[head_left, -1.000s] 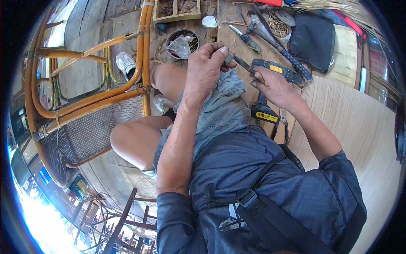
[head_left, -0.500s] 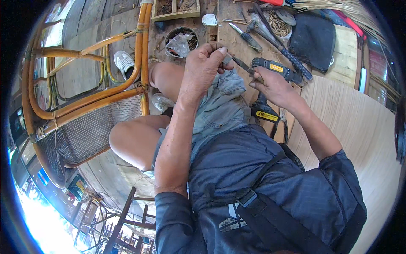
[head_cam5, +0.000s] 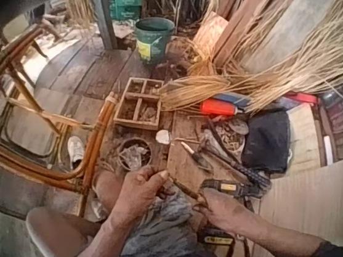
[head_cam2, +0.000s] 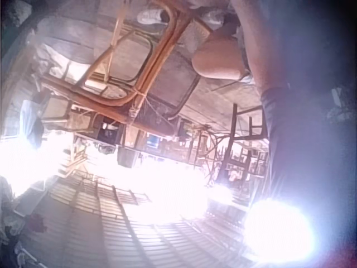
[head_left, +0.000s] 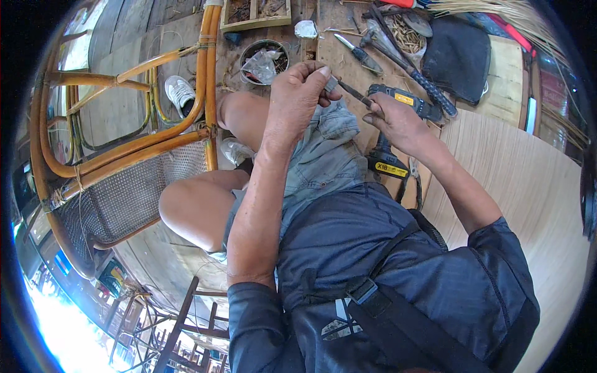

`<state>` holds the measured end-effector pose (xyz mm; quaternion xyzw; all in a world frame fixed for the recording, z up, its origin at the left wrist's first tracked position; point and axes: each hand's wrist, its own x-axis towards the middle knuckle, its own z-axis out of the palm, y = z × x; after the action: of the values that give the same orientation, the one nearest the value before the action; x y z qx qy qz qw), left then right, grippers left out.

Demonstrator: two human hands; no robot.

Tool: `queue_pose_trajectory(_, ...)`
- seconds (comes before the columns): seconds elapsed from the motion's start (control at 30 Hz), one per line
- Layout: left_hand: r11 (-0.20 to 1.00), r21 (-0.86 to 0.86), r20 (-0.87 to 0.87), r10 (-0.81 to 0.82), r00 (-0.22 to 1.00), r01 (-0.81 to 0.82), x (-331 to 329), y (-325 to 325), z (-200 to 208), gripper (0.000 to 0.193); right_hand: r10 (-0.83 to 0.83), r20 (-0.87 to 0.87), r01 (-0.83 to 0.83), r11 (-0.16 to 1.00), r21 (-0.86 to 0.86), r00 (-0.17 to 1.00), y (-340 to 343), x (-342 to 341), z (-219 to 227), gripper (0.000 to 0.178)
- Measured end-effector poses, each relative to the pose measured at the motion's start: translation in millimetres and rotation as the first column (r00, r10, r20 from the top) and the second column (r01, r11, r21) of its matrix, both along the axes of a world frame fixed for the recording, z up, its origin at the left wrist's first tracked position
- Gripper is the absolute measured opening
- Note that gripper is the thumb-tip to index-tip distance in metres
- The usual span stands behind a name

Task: The person repairs a rattan chair by inserting thin wooden dowels into the frame and tapping them in with a hammer. They work on the chair's leg and armrest joints, occasionally adjusting the chair's position to access different areas. The person also uses a knife to trim excess material from the dowels.

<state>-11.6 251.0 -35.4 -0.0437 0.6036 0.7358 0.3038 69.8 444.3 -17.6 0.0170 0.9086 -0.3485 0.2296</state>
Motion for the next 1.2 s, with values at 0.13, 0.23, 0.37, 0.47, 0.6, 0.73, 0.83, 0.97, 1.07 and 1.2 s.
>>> queue_pose_trajectory(0.13, 1.0, -0.031, -0.041, -0.001, 0.999, -0.001, 2.0, 6.1, 3.8, 0.03, -0.03, -0.007, 0.03, 0.999, -0.015, 1.0, 0.6, 4.7, -11.4, 0.026)
queue_pose_trajectory(0.23, 0.995, 0.095, -0.014, 0.011, 1.0, -0.01, 3.7, 2.8, -8.6, 0.029, -0.058, 0.089, 0.065, 0.995, -0.081, 0.994, -2.9, 5.9, -6.8, 0.027)
queue_pose_trajectory(0.37, 0.998, 0.003, -0.039, -0.064, 0.997, 0.065, 8.2, 5.2, -17.9, 0.026, -0.099, 0.132, 0.115, 0.987, -0.117, 0.986, 2.5, 9.8, -15.5, 0.027)
queue_pose_trajectory(0.47, 0.978, -0.18, -0.063, -0.115, 0.991, 0.102, 16.8, 16.6, -27.5, 0.023, -0.193, 0.06, 0.194, 0.981, -0.004, 0.979, 6.0, 8.8, -21.9, 0.026)
queue_pose_trajectory(0.6, 0.977, -0.211, -0.003, -0.005, 1.0, 0.004, 1.2, 35.0, -35.8, 0.027, -0.221, -0.066, 0.229, 0.964, 0.138, 0.973, 23.7, 14.5, -32.8, 0.026)
queue_pose_trajectory(0.73, 0.897, -0.438, -0.275, -0.072, 0.959, -0.058, -17.5, 67.5, -117.2, 0.031, -0.162, -0.312, 0.271, 0.897, 0.349, 0.936, 50.8, 13.0, -56.4, 0.025)
queue_pose_trajectory(0.83, 0.855, -0.511, -0.333, -0.1, 0.938, -0.091, -17.6, 90.3, -120.8, 0.032, -0.108, -0.376, 0.288, 0.837, 0.466, 0.92, 76.8, 14.5, -74.2, 0.027)
queue_pose_trajectory(0.97, 0.857, -0.513, -0.322, -0.143, 0.936, -0.046, -19.6, 94.2, -117.0, 0.032, -0.076, -0.285, 0.23, 0.798, 0.557, 0.955, 95.9, 11.5, -89.6, 0.035)
queue_pose_trajectory(1.07, 0.953, -0.301, -0.08, 0.012, 0.997, -0.036, -16.5, 86.7, -101.5, 0.03, 0.037, -0.435, 0.246, 0.781, 0.574, 0.9, 90.8, 6.9, -79.4, 0.043)
queue_pose_trajectory(1.2, 0.982, -0.17, 0.024, -0.077, 0.997, 0.08, -17.0, 68.4, -119.4, 0.027, -0.165, -0.43, 0.202, 0.978, 0.042, 0.887, 69.6, -26.9, -85.9, 0.034)
